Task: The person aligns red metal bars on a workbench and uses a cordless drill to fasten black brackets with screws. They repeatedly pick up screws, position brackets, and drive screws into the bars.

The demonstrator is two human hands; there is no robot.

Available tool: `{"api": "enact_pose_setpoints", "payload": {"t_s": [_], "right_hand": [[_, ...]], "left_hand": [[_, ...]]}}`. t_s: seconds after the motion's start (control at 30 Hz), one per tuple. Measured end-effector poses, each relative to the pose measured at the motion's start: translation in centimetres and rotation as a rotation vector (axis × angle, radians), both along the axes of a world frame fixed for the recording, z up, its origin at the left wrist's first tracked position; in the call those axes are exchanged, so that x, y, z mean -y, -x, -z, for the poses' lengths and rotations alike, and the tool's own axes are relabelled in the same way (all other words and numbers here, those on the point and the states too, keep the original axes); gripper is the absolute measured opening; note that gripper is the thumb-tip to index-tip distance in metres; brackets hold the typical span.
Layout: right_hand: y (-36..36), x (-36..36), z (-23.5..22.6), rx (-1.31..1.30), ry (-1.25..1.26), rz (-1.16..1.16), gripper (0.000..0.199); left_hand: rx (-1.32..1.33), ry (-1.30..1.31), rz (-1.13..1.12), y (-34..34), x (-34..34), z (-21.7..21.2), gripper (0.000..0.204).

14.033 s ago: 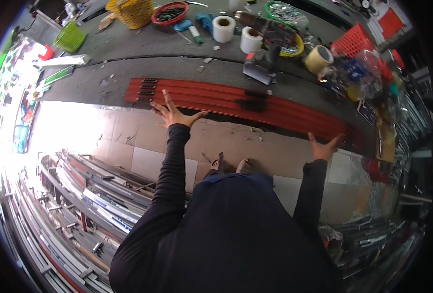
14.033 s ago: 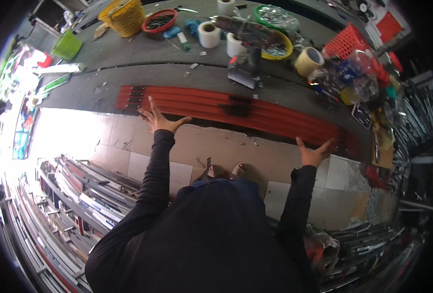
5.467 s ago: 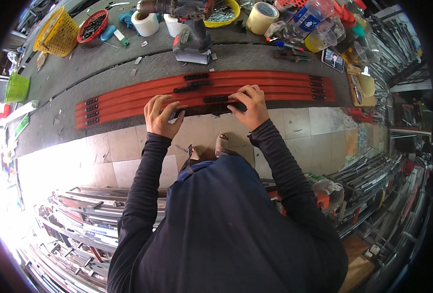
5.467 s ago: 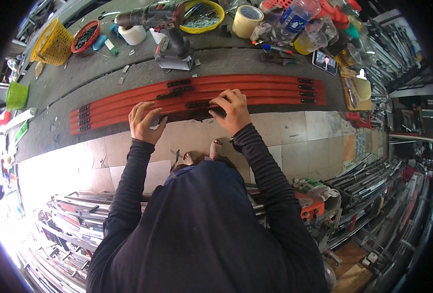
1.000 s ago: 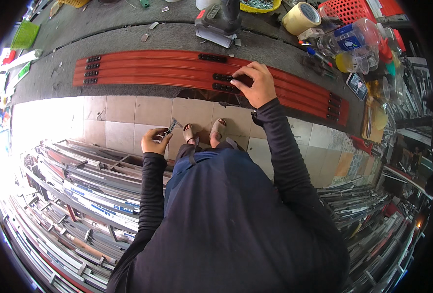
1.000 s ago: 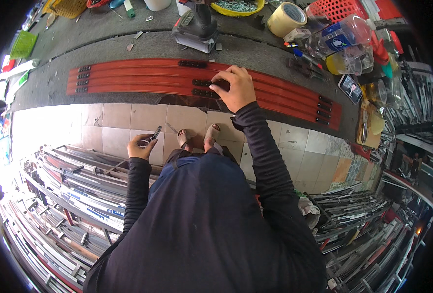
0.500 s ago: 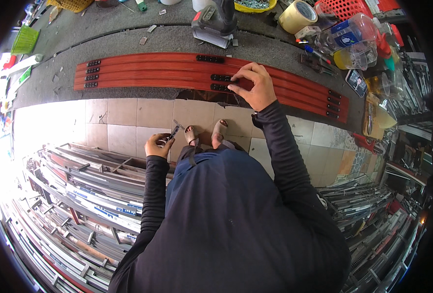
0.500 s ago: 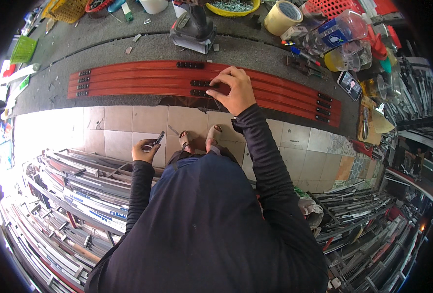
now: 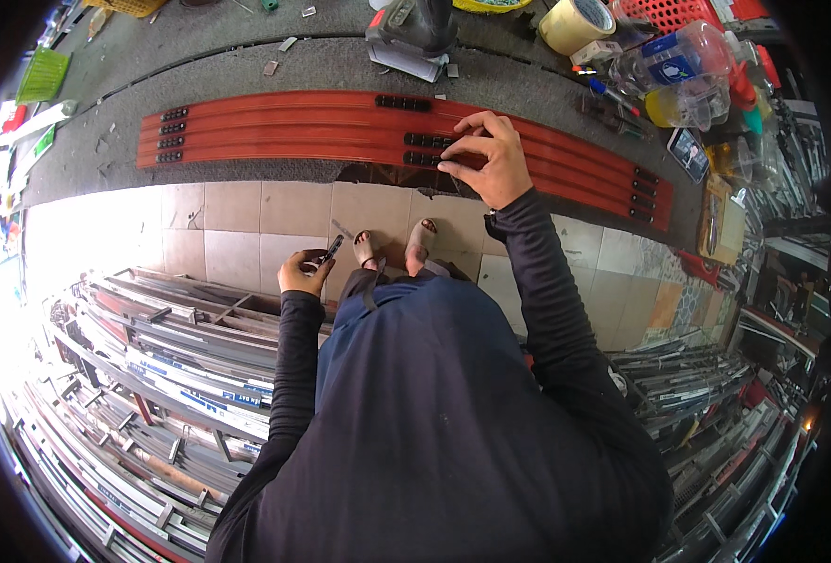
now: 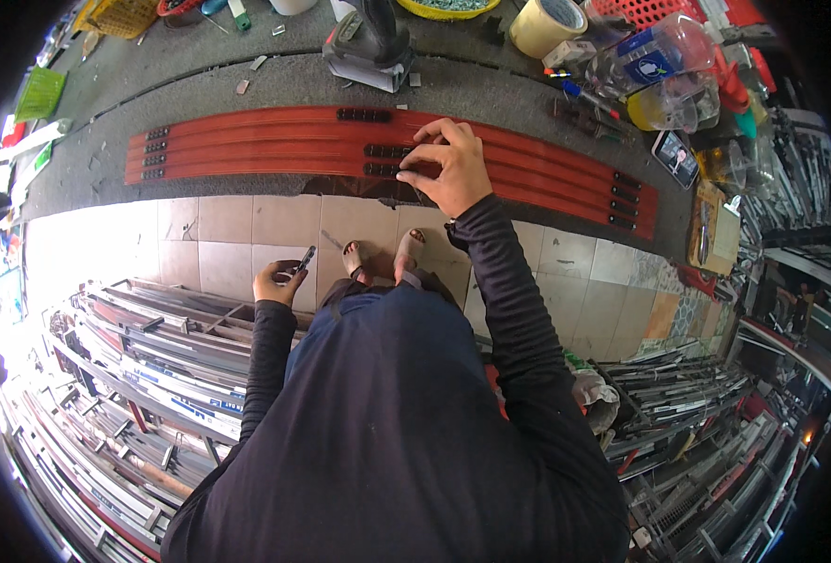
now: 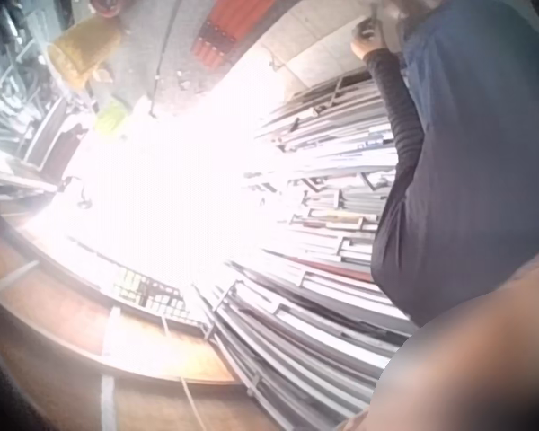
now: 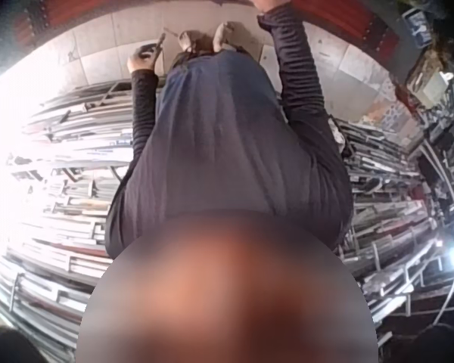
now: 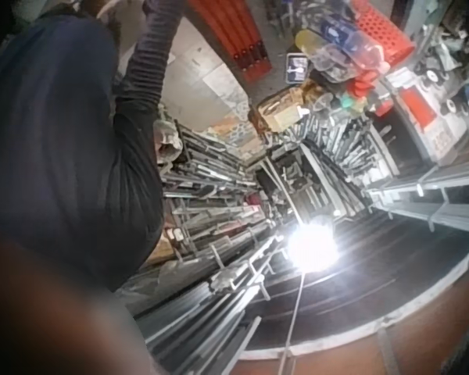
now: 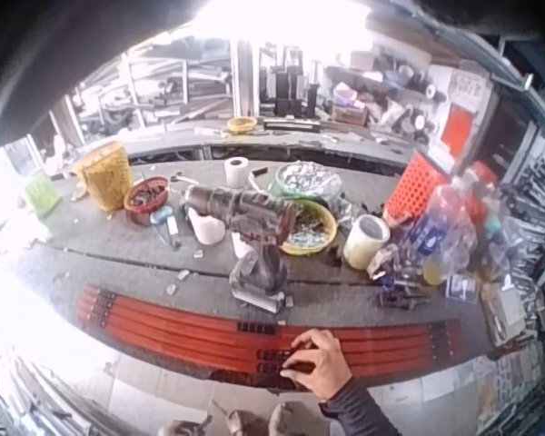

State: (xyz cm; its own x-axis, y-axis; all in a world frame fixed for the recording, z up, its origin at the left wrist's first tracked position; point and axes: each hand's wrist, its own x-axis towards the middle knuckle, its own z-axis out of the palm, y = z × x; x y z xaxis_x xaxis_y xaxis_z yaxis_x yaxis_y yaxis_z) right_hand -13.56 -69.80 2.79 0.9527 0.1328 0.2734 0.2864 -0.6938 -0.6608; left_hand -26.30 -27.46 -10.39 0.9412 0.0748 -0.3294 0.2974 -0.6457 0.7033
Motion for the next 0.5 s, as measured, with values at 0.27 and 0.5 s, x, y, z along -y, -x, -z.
{"api": "enact_pose_setpoints", "payload": {"t_s": [0.27,0.5], "right_hand": [[0.0,-0.13,0.14,-0.031,-0.021,0.013,0.023],[0.1,-0.16,-0.04,-0.007,0.014,0.015,0.027]], "left_hand": [[-0.024,0.04,-0.016,0.02,0.41,0.54,0.031],[-0.031,0.035,-0.007,-0.04,0.77,0.37,0.031]]}}
